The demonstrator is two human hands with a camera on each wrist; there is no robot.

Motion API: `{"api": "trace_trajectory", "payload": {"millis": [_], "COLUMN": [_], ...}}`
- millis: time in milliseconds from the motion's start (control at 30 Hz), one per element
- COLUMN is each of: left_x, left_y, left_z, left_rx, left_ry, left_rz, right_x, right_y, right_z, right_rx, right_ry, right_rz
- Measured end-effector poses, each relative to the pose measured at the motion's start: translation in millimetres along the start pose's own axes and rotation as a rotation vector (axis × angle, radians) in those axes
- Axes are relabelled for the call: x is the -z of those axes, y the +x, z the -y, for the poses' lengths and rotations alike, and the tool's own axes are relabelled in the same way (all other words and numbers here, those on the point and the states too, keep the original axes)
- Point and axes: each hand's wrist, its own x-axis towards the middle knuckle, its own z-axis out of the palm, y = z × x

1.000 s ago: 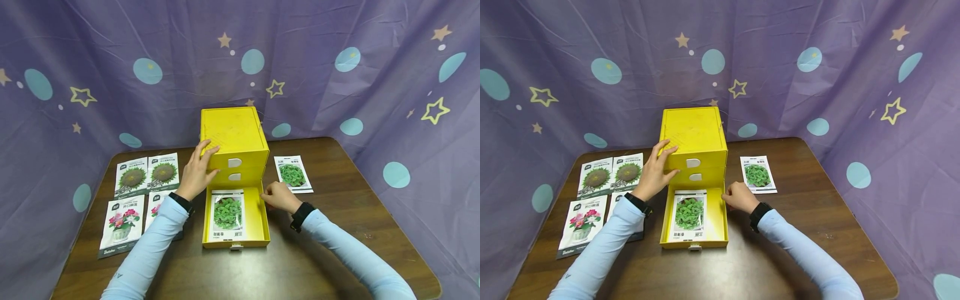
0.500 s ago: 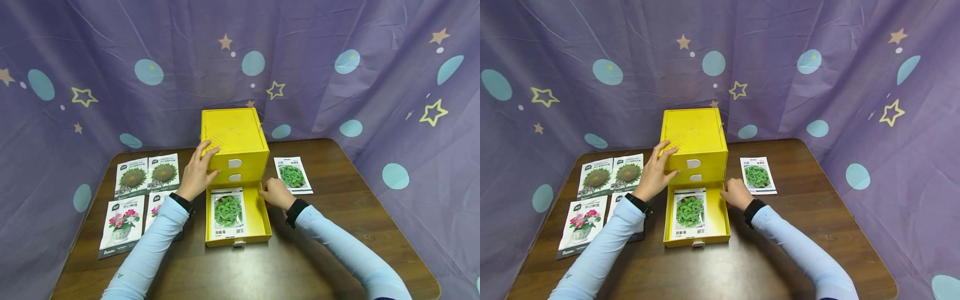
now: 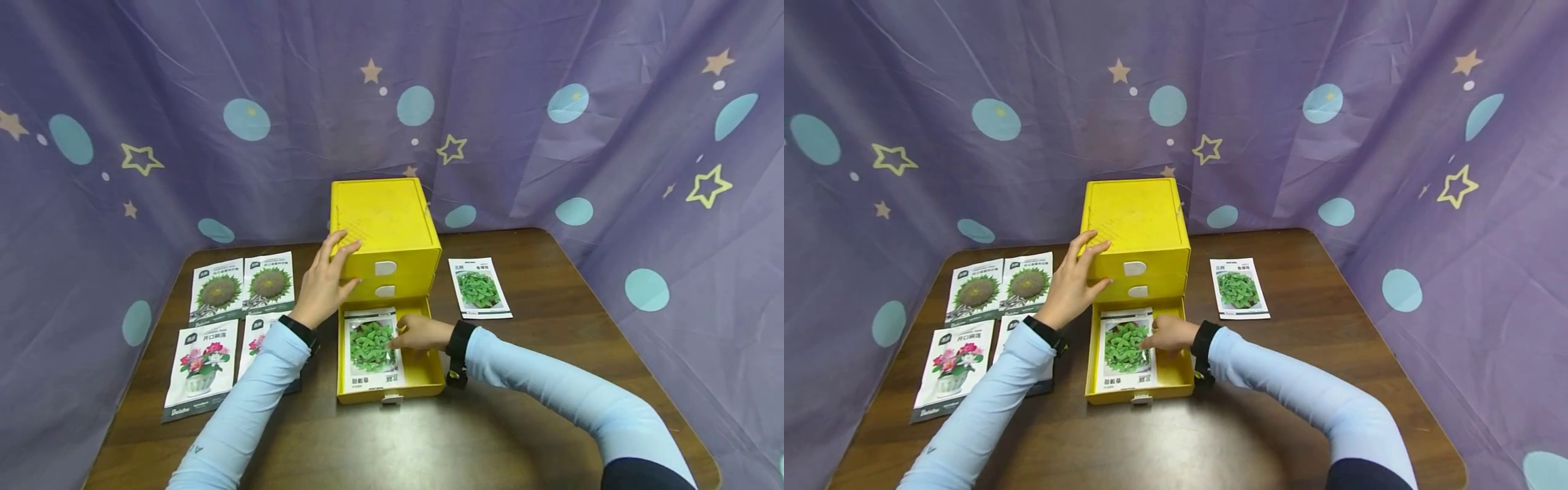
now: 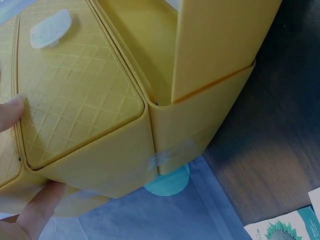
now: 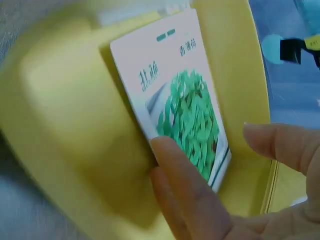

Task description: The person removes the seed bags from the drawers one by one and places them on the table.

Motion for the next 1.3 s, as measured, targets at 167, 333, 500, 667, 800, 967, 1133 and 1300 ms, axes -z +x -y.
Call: {"api": "trace_trajectory", "payload": {"millis": [167,333,500,667,800,967,1133,1300], "left_x": [-1.6,-0.5,-0.1,-0.9,-0.9,-0.6,-0.9,-1.2], "left_y": [-1.2,0.0,1.1,0.3,0.3,1.5,0.8,-0.2], "left_z": [0.8,1.6,1.0,-0.3,-0.3,-0.7,0.0,1.6], "left_rx": [-0.003,-0.01,0.001,0.002,0.004,0.004,0.004,-0.002], "left_ry": [0.007,0.016,0.016,0.015,0.017,0.008,0.008,0.01], "left_rz": [0.002,-0.008,-0.007,0.011,0.0,-0.003,-0.005,-0.005], "right_x": [-8.8,-5.6,-2.9,-15.4,-24.6,-14.2,10.2,34.0], "right_y": [2.3,2.4,0.2,-8.2,-15.5,-24.0,-36.3,-50.1], "right_z": [-0.4,0.2,3.6,0.9,-0.7,3.4,9.6,18.6], "right_rx": [-0.028,0.062,0.09,0.044,0.073,0.076,0.104,0.18], "right_ry": [0.187,0.164,0.242,0.21,0.201,0.241,0.232,0.073], "right_rz": [0.008,-0.097,-0.095,0.043,0.061,0.047,0.047,-0.063]}}
